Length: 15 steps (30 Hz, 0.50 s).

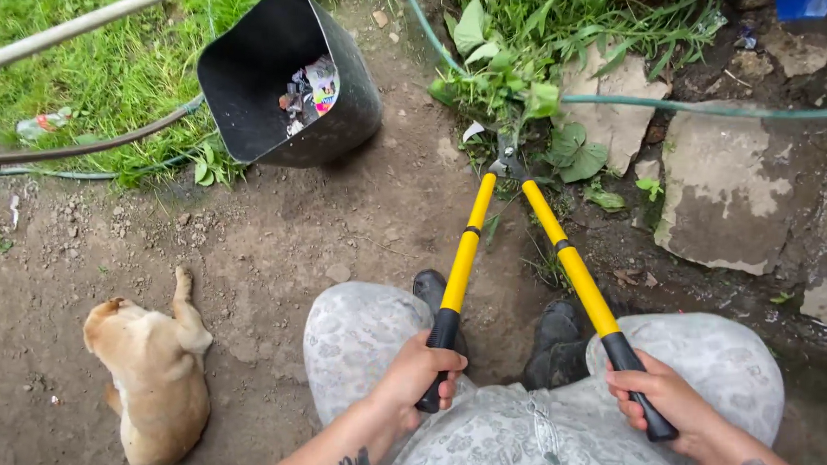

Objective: The person uses a pair of yellow-handled loppers to cut through thick grass and weeds on the ground in an outdoor area, moving between different sections of the lawn.

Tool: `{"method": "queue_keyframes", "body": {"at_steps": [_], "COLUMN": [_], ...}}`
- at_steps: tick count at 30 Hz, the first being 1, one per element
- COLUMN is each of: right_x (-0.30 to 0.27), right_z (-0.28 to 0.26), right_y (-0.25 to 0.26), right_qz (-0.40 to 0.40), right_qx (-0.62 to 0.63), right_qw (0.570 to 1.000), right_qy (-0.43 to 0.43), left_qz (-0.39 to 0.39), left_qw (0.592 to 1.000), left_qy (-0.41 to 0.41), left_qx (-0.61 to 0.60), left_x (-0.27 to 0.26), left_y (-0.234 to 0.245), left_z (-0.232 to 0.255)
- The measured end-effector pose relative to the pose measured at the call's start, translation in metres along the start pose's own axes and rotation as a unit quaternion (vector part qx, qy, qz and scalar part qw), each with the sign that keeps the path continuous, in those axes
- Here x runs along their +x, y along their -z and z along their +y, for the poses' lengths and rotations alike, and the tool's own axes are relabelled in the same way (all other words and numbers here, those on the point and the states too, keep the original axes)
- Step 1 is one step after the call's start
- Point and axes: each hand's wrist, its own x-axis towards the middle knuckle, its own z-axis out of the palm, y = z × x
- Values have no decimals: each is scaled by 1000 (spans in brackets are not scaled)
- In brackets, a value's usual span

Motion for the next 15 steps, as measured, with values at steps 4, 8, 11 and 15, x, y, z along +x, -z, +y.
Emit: {"method": "queue_keyframes", "body": {"at_steps": [4, 8, 11, 15], "right_x": [-35, -35, -25, -18], "right_z": [8, 10, 25, 45], "right_y": [37, 81, 82, 74], "right_qz": [20, 23, 8, -20], "right_qx": [1, -22, -41, -100], "right_qw": [999, 998, 997, 993], "right_qy": [-28, -59, -58, -66], "left_qz": [-41, -77, -87, -77], "left_qw": [999, 995, 993, 993], "left_qy": [7, 64, 75, 89], "left_qx": [14, 1, -15, 2], "left_x": [-17, -8, -8, -34], "left_y": [-14, -18, -9, 19], "left_z": [-1, -11, -17, -18]}}
